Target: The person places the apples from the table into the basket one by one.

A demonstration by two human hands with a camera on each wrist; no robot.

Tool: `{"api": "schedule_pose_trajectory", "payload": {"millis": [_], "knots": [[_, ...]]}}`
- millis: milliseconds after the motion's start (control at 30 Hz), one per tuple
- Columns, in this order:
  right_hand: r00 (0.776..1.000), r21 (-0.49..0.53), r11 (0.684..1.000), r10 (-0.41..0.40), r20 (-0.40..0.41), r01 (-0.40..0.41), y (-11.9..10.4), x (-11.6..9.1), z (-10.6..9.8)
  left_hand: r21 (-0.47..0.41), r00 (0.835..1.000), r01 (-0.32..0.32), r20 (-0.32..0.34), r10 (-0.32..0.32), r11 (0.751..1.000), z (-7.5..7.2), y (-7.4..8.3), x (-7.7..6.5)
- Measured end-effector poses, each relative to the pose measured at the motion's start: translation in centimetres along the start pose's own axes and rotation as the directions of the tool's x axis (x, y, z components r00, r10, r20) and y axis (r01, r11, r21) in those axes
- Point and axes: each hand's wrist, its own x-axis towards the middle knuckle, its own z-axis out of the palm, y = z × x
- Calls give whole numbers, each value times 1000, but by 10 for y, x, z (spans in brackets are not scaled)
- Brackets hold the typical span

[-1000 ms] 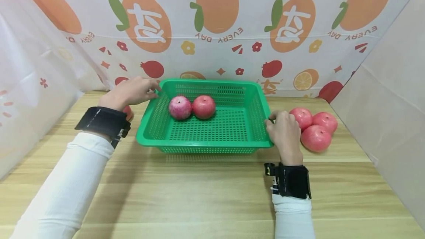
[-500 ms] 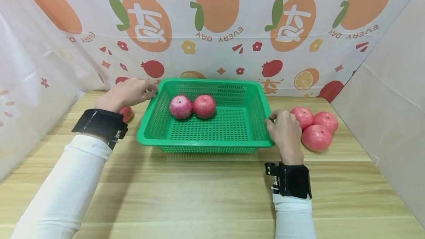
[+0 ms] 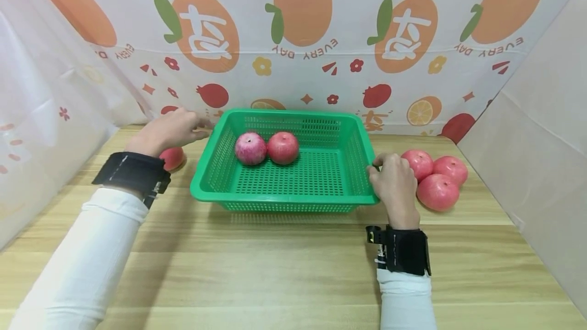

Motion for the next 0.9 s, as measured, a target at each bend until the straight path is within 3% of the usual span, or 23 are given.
{"api": "schedule_pose_trajectory", "payload": {"millis": [167, 900], "knots": [[1000, 2, 1000, -10, -16, 10, 0, 1, 1, 6, 999, 33, 6, -33, 999, 2, -8, -5], [1000, 23, 1000, -1, 2, 1, 0, 0, 0, 18, 999, 44, 18, -44, 999, 11, -30, -19]]}}
